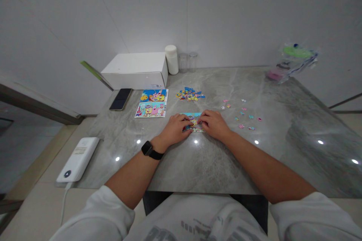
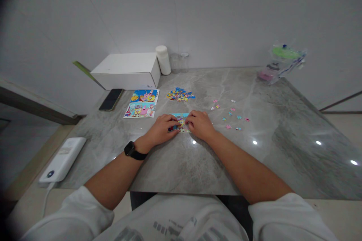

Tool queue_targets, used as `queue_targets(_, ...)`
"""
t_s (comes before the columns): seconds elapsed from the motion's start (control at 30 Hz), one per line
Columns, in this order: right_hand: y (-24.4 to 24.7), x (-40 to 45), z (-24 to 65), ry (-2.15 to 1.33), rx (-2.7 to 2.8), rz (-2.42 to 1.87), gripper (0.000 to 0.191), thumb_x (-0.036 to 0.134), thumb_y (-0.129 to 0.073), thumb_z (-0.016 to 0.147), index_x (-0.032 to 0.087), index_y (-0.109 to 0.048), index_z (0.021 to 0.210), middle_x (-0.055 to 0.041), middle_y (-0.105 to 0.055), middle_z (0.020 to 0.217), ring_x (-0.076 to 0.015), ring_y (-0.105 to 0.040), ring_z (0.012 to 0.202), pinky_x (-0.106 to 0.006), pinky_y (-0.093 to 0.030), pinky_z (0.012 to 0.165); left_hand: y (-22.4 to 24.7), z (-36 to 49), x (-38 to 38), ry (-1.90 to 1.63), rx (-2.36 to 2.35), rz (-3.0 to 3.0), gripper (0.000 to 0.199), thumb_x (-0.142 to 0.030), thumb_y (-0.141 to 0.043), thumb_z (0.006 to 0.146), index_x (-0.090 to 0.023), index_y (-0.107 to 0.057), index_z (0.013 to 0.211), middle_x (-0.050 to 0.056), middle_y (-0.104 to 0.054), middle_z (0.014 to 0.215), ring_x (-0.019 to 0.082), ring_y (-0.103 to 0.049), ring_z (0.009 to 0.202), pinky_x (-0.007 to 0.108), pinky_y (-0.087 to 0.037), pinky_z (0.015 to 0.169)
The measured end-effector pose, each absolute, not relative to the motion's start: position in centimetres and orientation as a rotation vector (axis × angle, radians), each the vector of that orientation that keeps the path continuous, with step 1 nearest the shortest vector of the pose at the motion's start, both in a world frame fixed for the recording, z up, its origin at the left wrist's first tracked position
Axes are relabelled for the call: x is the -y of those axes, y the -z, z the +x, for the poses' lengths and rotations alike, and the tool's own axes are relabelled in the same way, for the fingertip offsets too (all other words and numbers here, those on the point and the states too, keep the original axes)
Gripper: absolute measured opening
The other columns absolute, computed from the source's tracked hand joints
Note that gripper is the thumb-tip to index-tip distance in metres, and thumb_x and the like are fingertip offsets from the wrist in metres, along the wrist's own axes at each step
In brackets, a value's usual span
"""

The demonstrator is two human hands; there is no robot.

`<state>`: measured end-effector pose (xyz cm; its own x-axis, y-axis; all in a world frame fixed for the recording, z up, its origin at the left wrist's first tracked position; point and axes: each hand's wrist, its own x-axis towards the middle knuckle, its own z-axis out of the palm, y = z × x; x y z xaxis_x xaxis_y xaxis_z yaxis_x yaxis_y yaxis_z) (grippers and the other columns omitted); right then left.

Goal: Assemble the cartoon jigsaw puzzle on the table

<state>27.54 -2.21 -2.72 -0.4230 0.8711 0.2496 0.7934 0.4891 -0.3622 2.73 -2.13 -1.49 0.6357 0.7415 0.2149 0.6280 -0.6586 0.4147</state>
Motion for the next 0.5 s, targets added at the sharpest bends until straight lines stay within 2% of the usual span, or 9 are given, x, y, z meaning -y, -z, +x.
queue_targets(0.33,2.28,2.47,27.47,-0.265,2.344,-1.348,0.027,0.010,-0.060,0.092,0.024,-0.082,0.102,-0.0068,-0.074,0.107,-0.0228,-0.065,0.106,-0.037,-0.042,0.092,2.07,2.73,1.54,-0.617,-1.082,2.558,0.020,-0.030,-0.071,0.097,-0.029,-0.080,0.114,0.006,-0.074,0.119,0.025,-0.065,0.110,0.046,-0.051,0.103)
queue_targets(0.5,2.34,2.53,27.29,-0.243,2.355,-1.311,0.028,0.011,-0.060,0.095,0.024,-0.080,0.110,-0.0071,-0.074,0.106,-0.0228,-0.066,0.106,-0.036,-0.042,0.094,1.78,2.85,1.62,-0.722,-1.086,2.504,0.021,-0.028,-0.067,0.099,-0.027,-0.078,0.116,0.007,-0.075,0.115,0.025,-0.067,0.108,0.044,-0.053,0.099)
